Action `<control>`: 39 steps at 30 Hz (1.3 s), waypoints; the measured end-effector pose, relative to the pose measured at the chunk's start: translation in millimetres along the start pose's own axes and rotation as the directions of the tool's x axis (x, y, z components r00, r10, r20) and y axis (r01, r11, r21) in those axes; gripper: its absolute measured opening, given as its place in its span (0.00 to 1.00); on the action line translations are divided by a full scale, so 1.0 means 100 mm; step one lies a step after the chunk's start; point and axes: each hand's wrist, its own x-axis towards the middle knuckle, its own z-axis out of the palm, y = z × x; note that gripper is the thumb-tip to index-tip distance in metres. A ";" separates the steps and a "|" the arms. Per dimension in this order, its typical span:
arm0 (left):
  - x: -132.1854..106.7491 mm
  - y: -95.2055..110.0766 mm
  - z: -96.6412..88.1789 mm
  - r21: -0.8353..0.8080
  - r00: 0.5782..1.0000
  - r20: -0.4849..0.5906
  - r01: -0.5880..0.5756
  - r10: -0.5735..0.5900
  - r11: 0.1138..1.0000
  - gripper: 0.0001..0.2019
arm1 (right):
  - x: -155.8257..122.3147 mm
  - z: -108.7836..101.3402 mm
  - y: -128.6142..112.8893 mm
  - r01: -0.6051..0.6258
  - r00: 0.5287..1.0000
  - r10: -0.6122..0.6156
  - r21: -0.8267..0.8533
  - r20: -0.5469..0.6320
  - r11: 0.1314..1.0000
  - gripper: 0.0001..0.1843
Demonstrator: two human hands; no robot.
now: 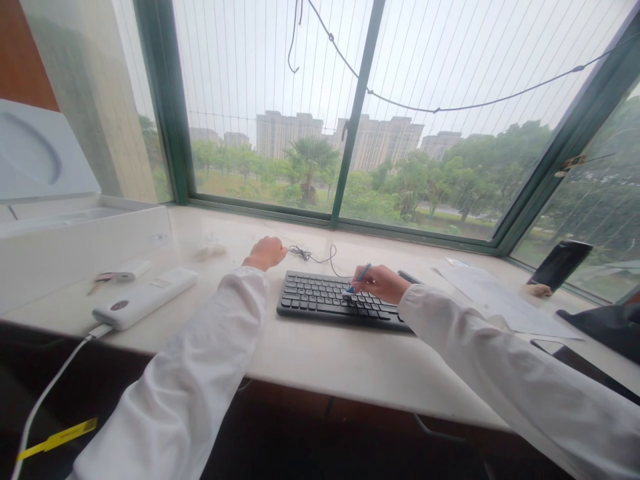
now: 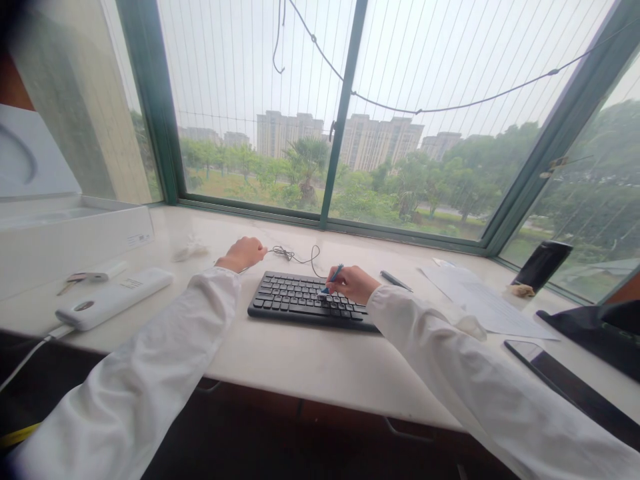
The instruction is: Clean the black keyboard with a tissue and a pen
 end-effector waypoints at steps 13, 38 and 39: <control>-0.02 0.01 -0.02 0.003 1.000 0.011 0.001 -0.001 1.000 0.20 | -0.39 -0.22 0.40 -0.100 0.995 0.100 -0.027 0.003 0.995 0.22; -0.01 -0.01 -0.02 0.020 1.000 0.030 -0.008 0.007 1.000 0.20 | -1.10 -0.63 1.11 -0.263 0.965 0.262 -0.050 -0.009 0.964 0.25; 0.00 -0.01 -0.01 0.020 0.999 0.031 -0.011 0.010 1.000 0.20 | -1.12 -0.65 1.14 -0.265 0.964 0.265 -0.064 -0.002 0.962 0.26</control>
